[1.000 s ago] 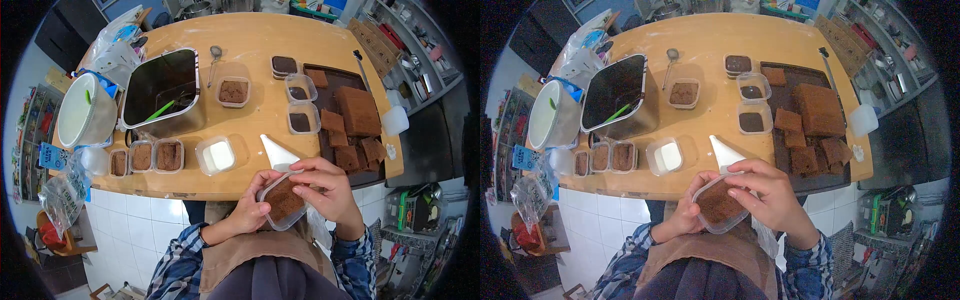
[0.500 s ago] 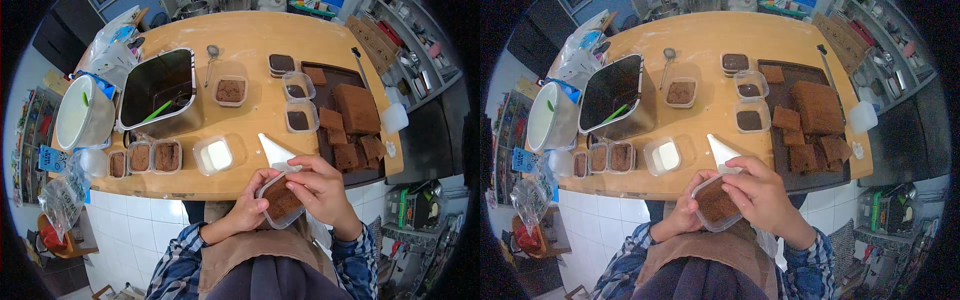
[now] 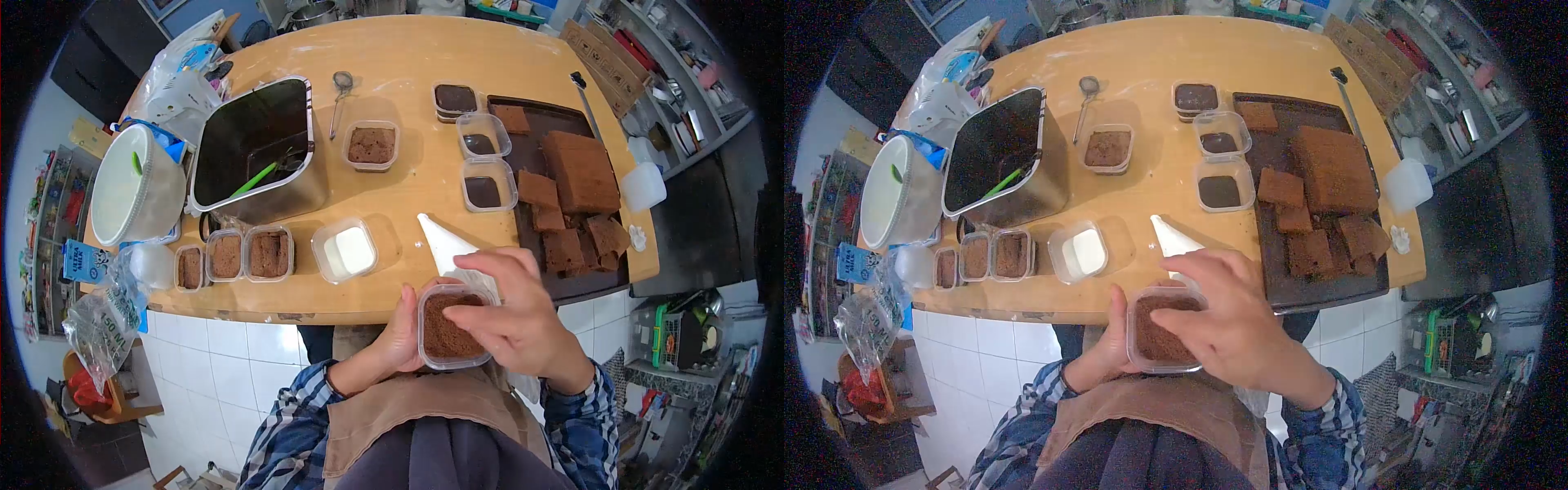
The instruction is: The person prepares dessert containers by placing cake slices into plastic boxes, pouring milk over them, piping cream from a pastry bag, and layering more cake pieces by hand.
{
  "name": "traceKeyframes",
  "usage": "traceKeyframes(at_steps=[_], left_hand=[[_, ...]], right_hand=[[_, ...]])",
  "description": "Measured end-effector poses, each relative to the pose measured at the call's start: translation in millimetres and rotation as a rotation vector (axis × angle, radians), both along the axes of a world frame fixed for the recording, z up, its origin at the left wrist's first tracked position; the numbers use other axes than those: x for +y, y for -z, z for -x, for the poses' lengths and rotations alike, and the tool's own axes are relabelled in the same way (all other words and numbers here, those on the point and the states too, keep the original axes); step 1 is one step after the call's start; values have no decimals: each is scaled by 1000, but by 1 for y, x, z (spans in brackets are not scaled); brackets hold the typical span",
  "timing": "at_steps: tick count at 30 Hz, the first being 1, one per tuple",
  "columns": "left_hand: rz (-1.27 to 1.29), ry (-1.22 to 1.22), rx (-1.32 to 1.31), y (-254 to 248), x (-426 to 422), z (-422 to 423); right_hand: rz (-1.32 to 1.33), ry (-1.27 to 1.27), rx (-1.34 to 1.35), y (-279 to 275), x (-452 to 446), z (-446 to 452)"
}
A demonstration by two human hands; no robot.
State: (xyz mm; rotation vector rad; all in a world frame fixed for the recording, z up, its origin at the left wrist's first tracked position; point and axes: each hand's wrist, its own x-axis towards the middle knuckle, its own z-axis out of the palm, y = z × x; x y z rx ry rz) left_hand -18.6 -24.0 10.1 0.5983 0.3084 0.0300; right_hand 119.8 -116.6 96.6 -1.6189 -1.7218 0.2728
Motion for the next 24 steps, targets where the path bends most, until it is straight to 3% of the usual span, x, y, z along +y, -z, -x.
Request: traceKeyframes(at_steps=[6,15,18,24], left_hand=[[199,-48,-99,3,-4,-1],[148,-35,-117,3,-3,-1],[45,-19,10,7,-6,-1],[220,-43,-77,4,6,2]], right_hand=[[-21,11,-69,3,5,7],[34,-1,16,9,7,4],[43,-8,66,11,8,2],[14,62,115,-8,-9,-9]])
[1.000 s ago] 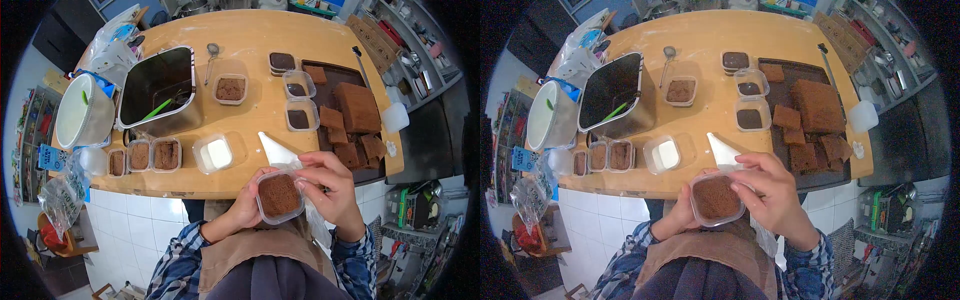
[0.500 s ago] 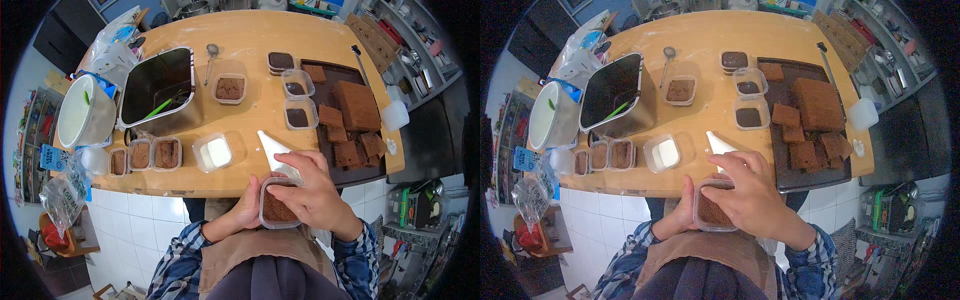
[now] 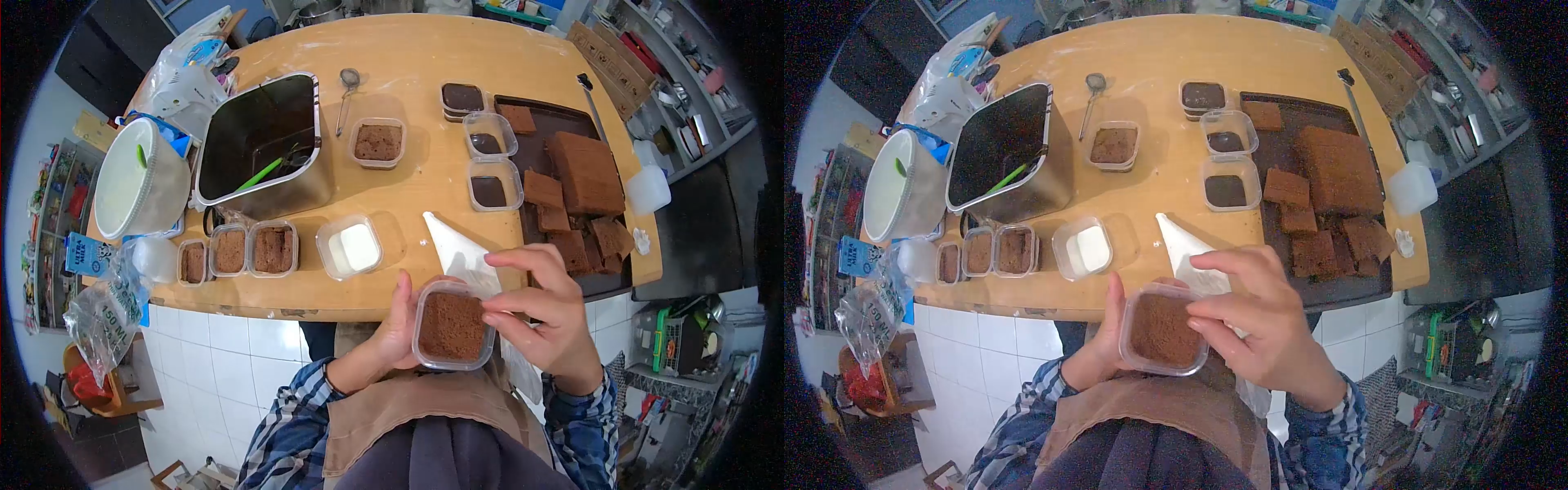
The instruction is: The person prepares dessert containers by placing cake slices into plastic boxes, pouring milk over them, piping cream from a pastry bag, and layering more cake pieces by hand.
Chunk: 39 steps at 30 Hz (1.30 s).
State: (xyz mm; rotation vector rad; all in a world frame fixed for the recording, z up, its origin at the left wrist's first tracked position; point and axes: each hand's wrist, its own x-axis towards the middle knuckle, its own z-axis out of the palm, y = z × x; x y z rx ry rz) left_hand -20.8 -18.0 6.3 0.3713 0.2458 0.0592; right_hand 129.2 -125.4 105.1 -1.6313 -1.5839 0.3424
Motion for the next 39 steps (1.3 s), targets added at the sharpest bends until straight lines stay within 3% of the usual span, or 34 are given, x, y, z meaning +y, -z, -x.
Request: traceKeyframes(at_steps=[5,14,25,28,34,37,39], left_hand=[[-33,-24,30,-7,8,-4],[-103,-7,146,-15,6,-5],[-171,-8,195,-21,9,-10],[-195,-126,187,-16,10,-8],[-468,-618,-95,1,-1,-11],[-535,-656,-1,-2,-7,-12],[-375,-623,-127,-6,-6,-11]], right_hand=[[55,3,38,-2,-2,4],[130,-245,-11,-1,6,1],[74,-144,-90,-4,6,0],[2,-29,-118,-4,0,0],[-23,119,-131,2,-1,23],[-12,161,-174,7,0,29],[13,187,-193,6,0,33]])
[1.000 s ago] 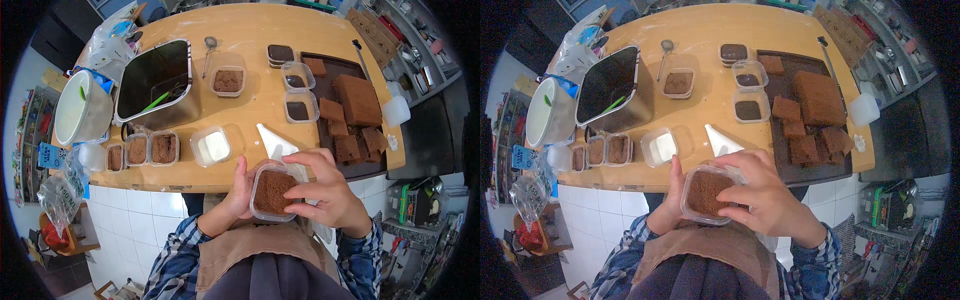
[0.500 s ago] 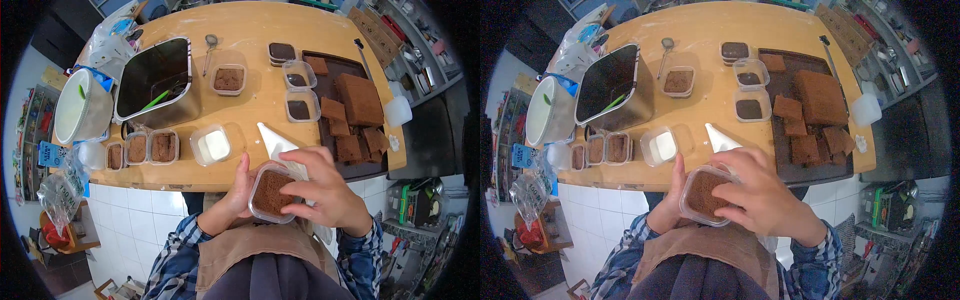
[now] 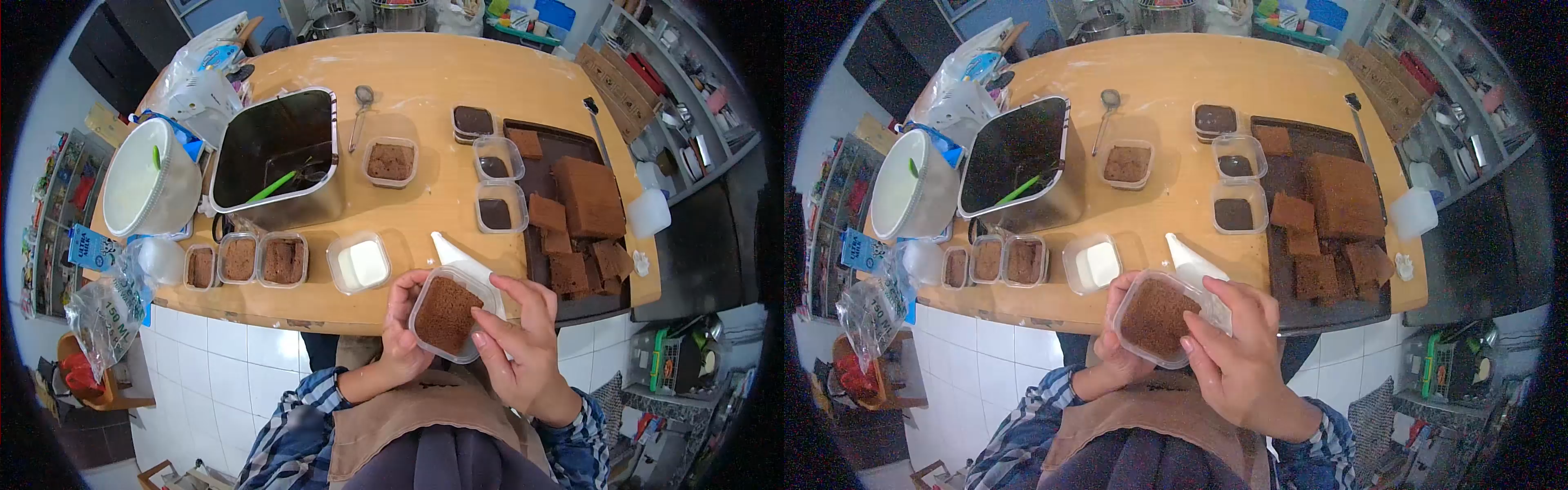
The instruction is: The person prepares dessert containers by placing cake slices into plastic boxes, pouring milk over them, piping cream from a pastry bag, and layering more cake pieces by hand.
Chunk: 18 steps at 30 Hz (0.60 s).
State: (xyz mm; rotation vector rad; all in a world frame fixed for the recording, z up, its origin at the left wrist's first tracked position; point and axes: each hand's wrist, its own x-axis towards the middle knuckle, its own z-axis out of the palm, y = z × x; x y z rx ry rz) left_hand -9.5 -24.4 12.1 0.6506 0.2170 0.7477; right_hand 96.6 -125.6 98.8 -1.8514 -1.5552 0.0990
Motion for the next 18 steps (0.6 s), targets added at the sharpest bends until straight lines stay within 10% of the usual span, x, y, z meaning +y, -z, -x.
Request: traceKeyframes(at_steps=[18], left_hand=[[67,210,-130,-6,3,8]], right_hand=[[69,-24,-15,-1,2,-5]])
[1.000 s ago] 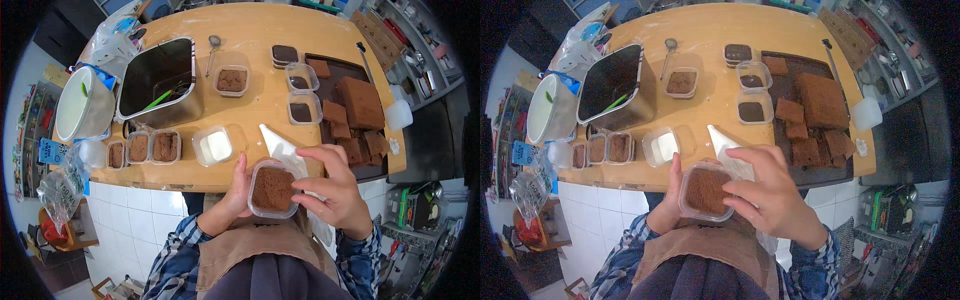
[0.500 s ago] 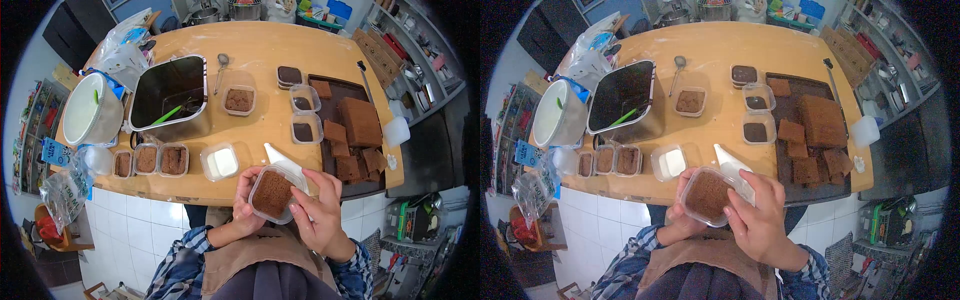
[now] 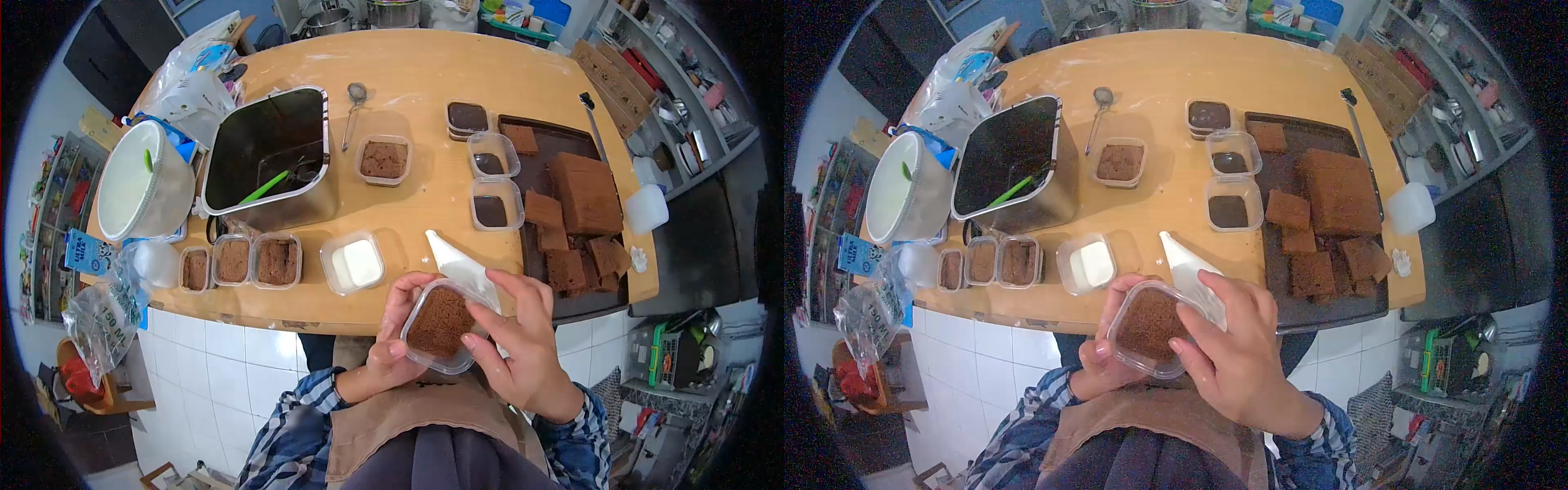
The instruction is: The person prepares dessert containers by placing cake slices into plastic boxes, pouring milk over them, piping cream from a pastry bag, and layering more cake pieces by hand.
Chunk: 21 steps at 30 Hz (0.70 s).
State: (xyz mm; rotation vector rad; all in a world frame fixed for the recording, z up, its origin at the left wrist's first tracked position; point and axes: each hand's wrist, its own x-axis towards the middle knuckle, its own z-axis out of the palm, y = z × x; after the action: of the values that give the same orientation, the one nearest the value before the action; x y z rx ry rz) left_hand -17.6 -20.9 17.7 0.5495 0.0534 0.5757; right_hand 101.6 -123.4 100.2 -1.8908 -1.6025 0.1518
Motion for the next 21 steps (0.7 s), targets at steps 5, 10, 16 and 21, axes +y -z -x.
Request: traceKeyframes(at_steps=[5,10,16,21], left_hand=[[4,35,12,1,-1,0],[25,106,57,-5,-1,3],[45,121,-8,5,-4,-2],[113,197,-6,1,-4,-3]], right_hand=[[24,-12,-25,4,2,-1],[-4,-36,-10,-5,2,-1],[28,-30,-23,1,3,-2],[66,-42,-63,0,5,-2]])
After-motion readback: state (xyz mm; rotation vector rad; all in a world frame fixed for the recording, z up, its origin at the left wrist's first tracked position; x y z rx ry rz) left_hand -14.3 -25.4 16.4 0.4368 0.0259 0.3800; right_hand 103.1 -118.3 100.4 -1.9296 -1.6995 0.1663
